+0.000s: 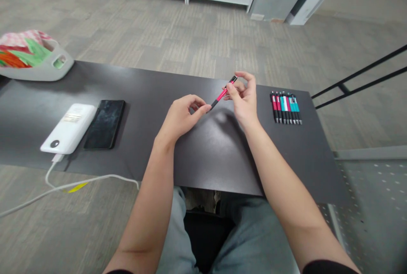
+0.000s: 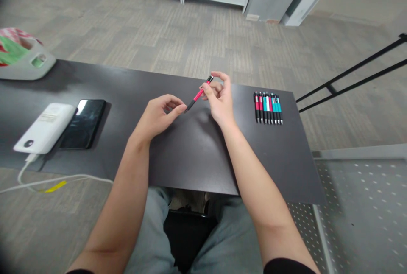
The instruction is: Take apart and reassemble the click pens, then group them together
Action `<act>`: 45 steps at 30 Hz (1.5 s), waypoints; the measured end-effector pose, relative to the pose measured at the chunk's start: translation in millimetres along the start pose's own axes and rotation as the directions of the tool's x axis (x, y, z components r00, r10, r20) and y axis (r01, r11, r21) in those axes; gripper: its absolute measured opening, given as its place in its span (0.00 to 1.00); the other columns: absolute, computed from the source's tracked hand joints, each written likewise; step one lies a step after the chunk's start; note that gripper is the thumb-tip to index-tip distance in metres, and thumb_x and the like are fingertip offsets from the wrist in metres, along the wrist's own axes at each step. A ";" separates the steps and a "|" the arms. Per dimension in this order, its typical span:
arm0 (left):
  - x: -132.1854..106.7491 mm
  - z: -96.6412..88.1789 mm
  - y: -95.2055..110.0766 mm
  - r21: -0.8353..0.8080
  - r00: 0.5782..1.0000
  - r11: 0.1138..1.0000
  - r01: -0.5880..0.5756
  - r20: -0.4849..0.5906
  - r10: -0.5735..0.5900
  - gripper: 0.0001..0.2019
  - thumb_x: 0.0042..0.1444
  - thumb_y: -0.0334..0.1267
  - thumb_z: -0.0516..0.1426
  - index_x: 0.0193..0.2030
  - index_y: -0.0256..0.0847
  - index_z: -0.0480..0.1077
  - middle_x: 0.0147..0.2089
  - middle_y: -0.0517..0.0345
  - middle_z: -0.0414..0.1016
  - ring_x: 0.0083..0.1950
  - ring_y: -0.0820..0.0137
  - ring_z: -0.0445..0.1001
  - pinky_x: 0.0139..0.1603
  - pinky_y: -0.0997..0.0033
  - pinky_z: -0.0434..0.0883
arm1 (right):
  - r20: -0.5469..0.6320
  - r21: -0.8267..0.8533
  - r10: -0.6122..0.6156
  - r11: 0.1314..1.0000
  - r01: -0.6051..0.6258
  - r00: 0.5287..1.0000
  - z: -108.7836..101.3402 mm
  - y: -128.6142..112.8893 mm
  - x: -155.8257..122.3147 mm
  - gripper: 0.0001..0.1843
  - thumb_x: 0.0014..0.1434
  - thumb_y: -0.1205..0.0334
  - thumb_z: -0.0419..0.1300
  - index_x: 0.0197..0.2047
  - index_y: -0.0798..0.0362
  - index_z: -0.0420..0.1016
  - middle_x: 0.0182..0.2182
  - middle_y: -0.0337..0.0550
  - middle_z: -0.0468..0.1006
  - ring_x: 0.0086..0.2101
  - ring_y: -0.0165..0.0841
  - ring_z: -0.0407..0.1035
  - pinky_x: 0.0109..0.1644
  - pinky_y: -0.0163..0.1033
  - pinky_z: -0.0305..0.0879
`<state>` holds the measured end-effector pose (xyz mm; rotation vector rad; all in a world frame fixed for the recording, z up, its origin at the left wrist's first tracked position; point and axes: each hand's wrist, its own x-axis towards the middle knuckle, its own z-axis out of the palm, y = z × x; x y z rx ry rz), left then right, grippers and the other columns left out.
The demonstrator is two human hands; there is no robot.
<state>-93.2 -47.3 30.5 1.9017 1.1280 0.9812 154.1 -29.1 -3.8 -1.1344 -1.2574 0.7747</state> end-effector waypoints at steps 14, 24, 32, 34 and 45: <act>-0.6 -3.4 0.2 0.022 0.995 0.994 0.103 -0.012 -0.103 0.14 0.78 0.52 0.65 0.48 0.46 0.84 0.45 0.53 0.93 0.46 0.60 0.88 0.51 0.62 0.79 | 0.036 -0.022 -0.030 0.999 0.031 0.999 1.3 4.0 0.4 0.36 0.72 0.24 0.74 0.69 0.36 0.77 0.47 0.41 0.88 0.47 0.43 0.89 0.54 0.51 0.90; -0.1 -3.1 -0.1 0.050 0.997 0.996 0.079 0.004 -0.079 0.13 0.77 0.50 0.65 0.48 0.45 0.85 0.46 0.52 0.93 0.48 0.59 0.88 0.54 0.61 0.79 | 0.029 -0.030 -0.038 0.999 0.038 0.999 3.3 -2.0 2.6 0.36 0.74 0.26 0.74 0.74 0.32 0.73 0.55 0.40 0.91 0.43 0.37 0.87 0.49 0.46 0.90; -0.2 -5.3 3.2 0.074 0.993 0.991 0.116 0.013 -0.117 0.14 0.77 0.53 0.65 0.48 0.46 0.84 0.47 0.51 0.93 0.50 0.58 0.88 0.55 0.60 0.80 | 0.053 -0.029 -0.053 0.998 0.054 0.997 1.2 6.6 5.1 0.36 0.76 0.24 0.70 0.75 0.33 0.71 0.52 0.40 0.90 0.45 0.38 0.87 0.48 0.45 0.90; -1.2 -4.1 6.2 0.049 0.992 0.991 0.121 0.022 -0.122 0.16 0.76 0.56 0.66 0.48 0.46 0.84 0.47 0.51 0.93 0.49 0.58 0.88 0.54 0.61 0.80 | 0.072 -0.035 -0.026 0.999 0.029 0.997 2.6 2.8 3.8 0.37 0.76 0.24 0.70 0.75 0.34 0.70 0.54 0.41 0.90 0.46 0.39 0.88 0.49 0.46 0.91; -1.9 25.3 23.3 -0.122 0.991 0.984 0.128 0.061 -0.121 0.11 0.66 0.48 0.72 0.50 0.48 0.83 0.44 0.54 0.93 0.45 0.57 0.90 0.51 0.59 0.83 | 0.079 -0.091 0.164 0.983 -0.157 0.983 11.4 -31.3 -7.3 0.41 0.64 0.23 0.80 0.67 0.37 0.78 0.45 0.40 0.89 0.45 0.40 0.85 0.52 0.45 0.88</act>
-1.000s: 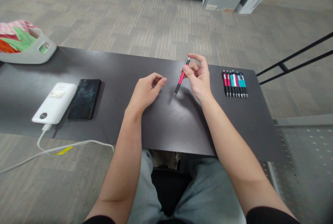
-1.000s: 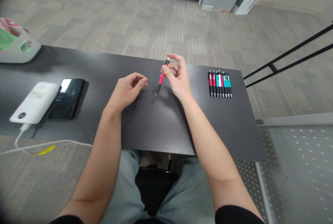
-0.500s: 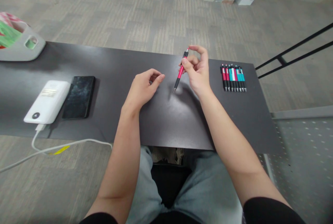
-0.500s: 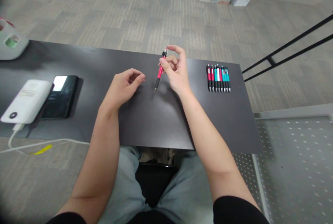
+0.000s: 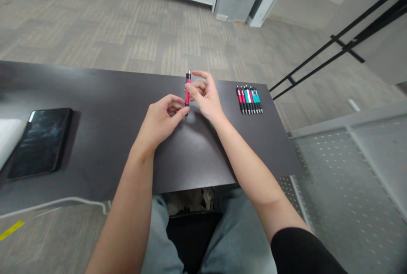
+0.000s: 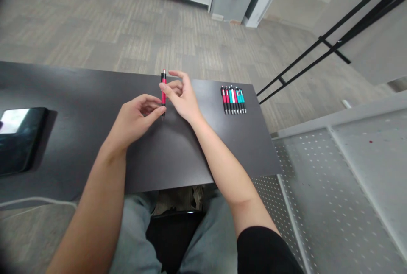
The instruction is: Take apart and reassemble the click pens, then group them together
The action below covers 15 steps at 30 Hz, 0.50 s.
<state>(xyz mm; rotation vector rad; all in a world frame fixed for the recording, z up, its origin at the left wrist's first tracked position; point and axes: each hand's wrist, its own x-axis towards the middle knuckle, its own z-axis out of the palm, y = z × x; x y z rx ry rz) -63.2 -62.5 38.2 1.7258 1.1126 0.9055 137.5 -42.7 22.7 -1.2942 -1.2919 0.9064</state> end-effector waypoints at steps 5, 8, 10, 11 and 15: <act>2.6 6.6 2.7 0.002 0.998 1.000 0.000 -0.063 0.000 0.09 0.65 0.46 0.71 0.47 0.48 0.82 0.43 0.56 0.93 0.45 0.58 0.90 0.51 0.59 0.83 | 0.066 -0.026 0.057 0.998 -0.055 0.996 -2.9 -4.8 -8.4 0.36 0.56 0.23 0.84 0.47 0.44 0.83 0.40 0.38 0.89 0.41 0.38 0.84 0.52 0.45 0.86; 3.4 11.0 2.7 -0.026 0.999 1.000 -0.007 -0.050 0.006 0.10 0.65 0.47 0.72 0.47 0.49 0.81 0.45 0.54 0.94 0.48 0.56 0.91 0.53 0.58 0.84 | 0.088 -0.038 0.067 0.997 -0.064 0.994 -9.5 -7.2 -17.4 0.31 0.60 0.28 0.83 0.46 0.46 0.87 0.41 0.41 0.91 0.43 0.39 0.86 0.56 0.45 0.87; 4.1 12.2 -0.2 -0.031 0.999 1.000 0.001 -0.036 -0.002 0.14 0.64 0.51 0.73 0.49 0.48 0.81 0.47 0.52 0.94 0.49 0.55 0.91 0.54 0.57 0.84 | 0.039 -0.094 0.060 0.994 -0.056 0.997 -25.7 -7.7 -22.7 0.27 0.65 0.32 0.80 0.49 0.47 0.90 0.45 0.43 0.93 0.46 0.40 0.88 0.59 0.46 0.86; 4.6 12.0 -2.4 -0.020 0.999 1.000 0.007 -0.036 -0.008 0.15 0.64 0.53 0.74 0.49 0.48 0.82 0.47 0.50 0.94 0.49 0.54 0.91 0.54 0.56 0.84 | -0.009 -0.151 0.057 0.987 -0.058 0.998 -38.0 -8.0 -25.5 0.26 0.67 0.34 0.79 0.50 0.48 0.91 0.46 0.44 0.94 0.47 0.40 0.88 0.60 0.46 0.85; 6.5 8.4 -11.9 0.042 0.998 0.999 0.016 -0.061 -0.014 0.15 0.65 0.55 0.72 0.50 0.49 0.83 0.48 0.49 0.94 0.49 0.52 0.91 0.55 0.53 0.83 | -0.259 -0.499 0.084 0.841 -0.208 0.962 -99.0 -12.4 -42.1 0.15 0.71 0.51 0.76 0.54 0.51 0.91 0.46 0.47 0.95 0.47 0.42 0.89 0.62 0.47 0.84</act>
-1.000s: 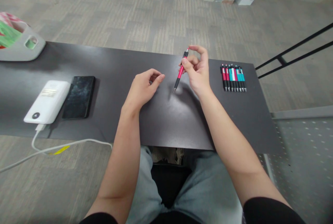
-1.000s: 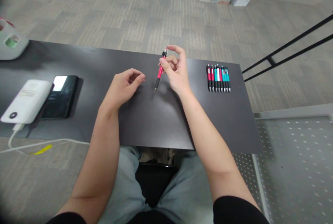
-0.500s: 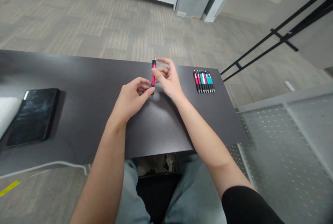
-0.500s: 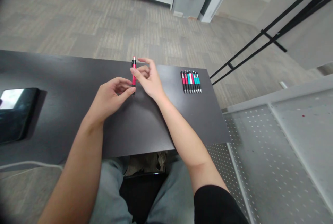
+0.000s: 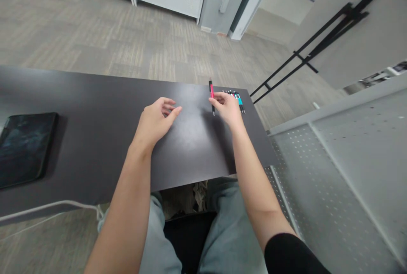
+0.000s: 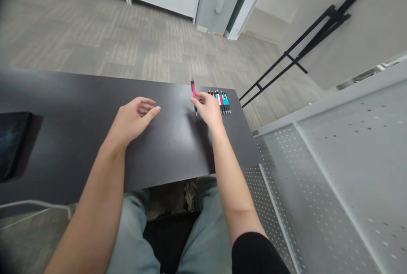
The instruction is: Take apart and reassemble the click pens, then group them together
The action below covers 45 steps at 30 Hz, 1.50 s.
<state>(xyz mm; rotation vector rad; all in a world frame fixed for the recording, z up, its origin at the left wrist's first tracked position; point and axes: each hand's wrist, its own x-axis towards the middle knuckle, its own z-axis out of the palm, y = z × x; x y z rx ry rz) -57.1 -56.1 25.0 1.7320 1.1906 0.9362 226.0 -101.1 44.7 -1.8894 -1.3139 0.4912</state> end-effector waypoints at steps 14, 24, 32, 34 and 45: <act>0.8 -2.6 -3.8 0.035 0.997 0.998 -0.048 0.065 0.045 0.13 0.65 0.56 0.69 0.46 0.51 0.84 0.46 0.51 0.94 0.48 0.51 0.90 0.49 0.55 0.80 | -0.209 -0.463 0.169 0.851 -0.249 0.963 -31.0 20.2 -0.7 0.05 0.74 0.60 0.73 0.51 0.48 0.91 0.52 0.51 0.97 0.57 0.48 0.91 0.64 0.48 0.81; -0.1 -3.3 -1.5 0.040 0.997 0.998 -0.048 0.060 0.046 0.11 0.66 0.54 0.69 0.45 0.52 0.84 0.44 0.53 0.93 0.46 0.53 0.89 0.48 0.55 0.82 | -0.215 -0.507 0.178 0.820 -0.266 0.960 -29.5 0.4 10.8 0.11 0.74 0.62 0.72 0.57 0.50 0.93 0.53 0.55 0.96 0.58 0.53 0.90 0.66 0.53 0.82; -0.7 -6.7 3.8 0.064 0.996 0.996 -0.056 0.070 0.052 0.10 0.67 0.53 0.69 0.45 0.52 0.84 0.43 0.54 0.92 0.45 0.54 0.89 0.48 0.56 0.82 | -0.185 -0.580 0.180 0.774 -0.255 0.966 -26.0 6.2 18.0 0.16 0.71 0.65 0.71 0.59 0.52 0.95 0.54 0.59 0.96 0.58 0.57 0.91 0.67 0.56 0.84; -0.8 -7.1 3.7 0.074 0.996 0.996 -0.058 0.068 0.053 0.10 0.67 0.52 0.69 0.46 0.51 0.84 0.43 0.54 0.92 0.45 0.54 0.88 0.48 0.56 0.82 | -0.185 -0.578 0.176 0.776 -0.252 0.967 -25.7 7.7 18.5 0.16 0.71 0.65 0.71 0.58 0.52 0.95 0.54 0.59 0.96 0.58 0.57 0.91 0.66 0.56 0.85; -1.4 -8.8 3.3 0.080 0.996 0.995 -0.059 0.065 0.054 0.10 0.67 0.52 0.69 0.46 0.51 0.84 0.43 0.55 0.91 0.44 0.56 0.87 0.48 0.57 0.82 | -0.164 -0.558 0.197 0.789 -0.255 0.967 -26.8 6.8 18.3 0.15 0.72 0.68 0.69 0.57 0.52 0.95 0.54 0.56 0.96 0.60 0.56 0.90 0.67 0.53 0.83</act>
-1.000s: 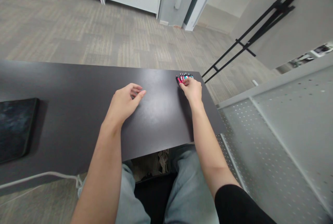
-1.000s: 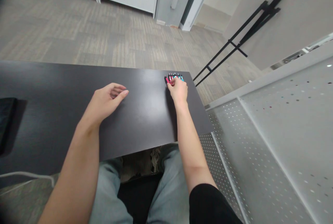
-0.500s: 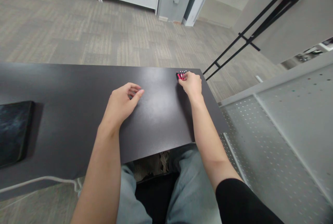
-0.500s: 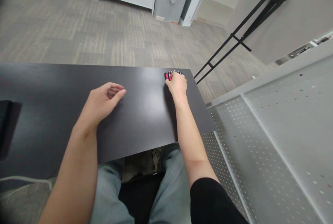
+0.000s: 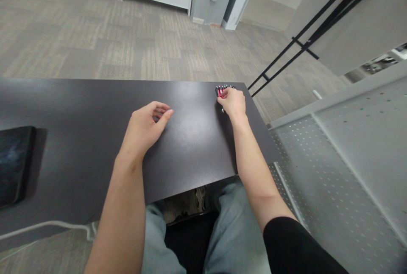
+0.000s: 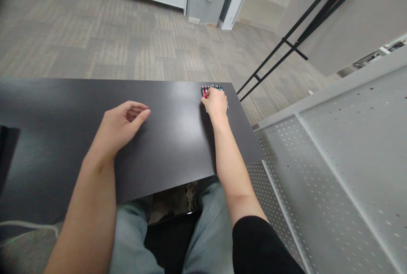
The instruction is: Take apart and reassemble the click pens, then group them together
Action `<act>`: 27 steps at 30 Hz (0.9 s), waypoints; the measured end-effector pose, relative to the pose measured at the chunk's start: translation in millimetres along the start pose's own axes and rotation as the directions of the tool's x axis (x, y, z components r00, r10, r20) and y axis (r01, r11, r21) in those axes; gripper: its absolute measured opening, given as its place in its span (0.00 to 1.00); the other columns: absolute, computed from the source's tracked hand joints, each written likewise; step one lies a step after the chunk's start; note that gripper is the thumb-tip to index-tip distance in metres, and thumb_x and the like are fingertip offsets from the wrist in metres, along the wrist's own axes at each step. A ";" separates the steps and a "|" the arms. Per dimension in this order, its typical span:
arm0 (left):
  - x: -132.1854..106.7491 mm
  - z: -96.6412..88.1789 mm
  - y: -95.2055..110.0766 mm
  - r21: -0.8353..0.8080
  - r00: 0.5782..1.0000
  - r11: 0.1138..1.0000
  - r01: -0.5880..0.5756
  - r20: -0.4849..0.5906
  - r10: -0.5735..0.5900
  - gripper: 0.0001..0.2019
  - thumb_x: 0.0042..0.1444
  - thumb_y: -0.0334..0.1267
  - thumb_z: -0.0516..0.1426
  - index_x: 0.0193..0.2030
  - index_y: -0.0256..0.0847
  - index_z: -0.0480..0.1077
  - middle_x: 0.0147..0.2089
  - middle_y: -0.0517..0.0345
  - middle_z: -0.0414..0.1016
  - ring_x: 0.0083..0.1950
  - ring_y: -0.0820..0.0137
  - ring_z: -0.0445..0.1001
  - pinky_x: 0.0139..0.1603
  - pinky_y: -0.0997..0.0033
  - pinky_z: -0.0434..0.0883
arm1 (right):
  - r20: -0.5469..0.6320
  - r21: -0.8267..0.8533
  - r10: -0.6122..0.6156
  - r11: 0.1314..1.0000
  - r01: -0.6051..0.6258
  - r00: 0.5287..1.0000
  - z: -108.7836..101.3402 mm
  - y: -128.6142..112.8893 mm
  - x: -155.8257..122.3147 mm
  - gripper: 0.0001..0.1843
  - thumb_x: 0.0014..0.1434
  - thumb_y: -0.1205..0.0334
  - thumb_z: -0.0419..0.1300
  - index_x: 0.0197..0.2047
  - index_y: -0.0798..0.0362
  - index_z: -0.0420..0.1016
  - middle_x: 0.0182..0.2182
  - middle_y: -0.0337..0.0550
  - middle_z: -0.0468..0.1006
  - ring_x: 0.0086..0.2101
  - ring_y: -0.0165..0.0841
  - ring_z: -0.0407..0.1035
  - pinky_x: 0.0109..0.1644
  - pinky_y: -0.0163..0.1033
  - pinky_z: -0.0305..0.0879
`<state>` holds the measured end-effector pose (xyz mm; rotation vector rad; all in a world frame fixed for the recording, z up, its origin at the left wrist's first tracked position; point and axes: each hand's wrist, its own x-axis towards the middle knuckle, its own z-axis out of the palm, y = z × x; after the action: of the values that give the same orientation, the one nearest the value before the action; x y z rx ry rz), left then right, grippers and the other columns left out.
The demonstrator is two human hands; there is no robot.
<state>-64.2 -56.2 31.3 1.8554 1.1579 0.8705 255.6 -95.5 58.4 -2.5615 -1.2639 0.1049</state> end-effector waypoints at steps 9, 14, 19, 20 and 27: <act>-0.2 1.2 5.0 0.042 0.999 0.998 0.040 -0.002 -0.040 0.09 0.68 0.48 0.68 0.48 0.47 0.85 0.43 0.55 0.91 0.45 0.58 0.87 0.47 0.61 0.80 | -0.018 -0.012 -0.034 0.999 0.034 0.999 6.6 4.4 2.9 0.15 0.71 0.67 0.70 0.57 0.52 0.93 0.53 0.55 0.95 0.55 0.52 0.88 0.60 0.49 0.79; 0.9 -0.6 4.6 0.043 0.999 0.998 0.043 0.014 -0.044 0.09 0.67 0.47 0.68 0.47 0.47 0.84 0.43 0.55 0.90 0.45 0.58 0.87 0.48 0.61 0.81 | -0.025 -0.002 -0.041 0.999 0.041 0.999 -0.9 -1.7 -6.8 0.11 0.73 0.63 0.70 0.55 0.50 0.91 0.51 0.52 0.94 0.53 0.51 0.87 0.56 0.48 0.76; 3.9 -0.6 -8.4 0.050 1.000 0.998 0.023 0.017 -0.024 0.13 0.66 0.54 0.65 0.47 0.49 0.84 0.43 0.53 0.90 0.45 0.55 0.88 0.49 0.57 0.81 | 0.019 0.077 -0.243 0.968 0.241 0.970 -1.6 -19.6 -66.9 0.08 0.79 0.55 0.67 0.50 0.46 0.87 0.47 0.48 0.93 0.50 0.49 0.86 0.53 0.48 0.75; 3.9 0.3 -11.2 0.057 1.000 0.998 0.020 0.020 -0.021 0.14 0.66 0.55 0.65 0.46 0.49 0.83 0.43 0.52 0.90 0.45 0.54 0.88 0.49 0.55 0.81 | 0.039 0.102 -0.307 0.948 0.302 0.951 0.9 -21.3 -84.0 0.08 0.80 0.53 0.66 0.50 0.44 0.86 0.47 0.48 0.93 0.49 0.48 0.85 0.54 0.49 0.75; -8.3 11.6 -15.7 0.072 0.997 0.997 -0.033 -0.063 0.038 0.14 0.69 0.56 0.58 0.47 0.51 0.79 0.49 0.45 0.90 0.47 0.52 0.87 0.59 0.49 0.82 | 0.108 0.187 -0.478 0.871 0.454 0.872 22.2 9.1 -168.9 0.11 0.83 0.54 0.64 0.61 0.48 0.85 0.57 0.54 0.90 0.59 0.50 0.81 0.65 0.52 0.72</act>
<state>-63.6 -62.2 10.9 1.9231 1.2134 0.9258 154.7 -228.8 24.5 -2.0786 -1.8197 0.2879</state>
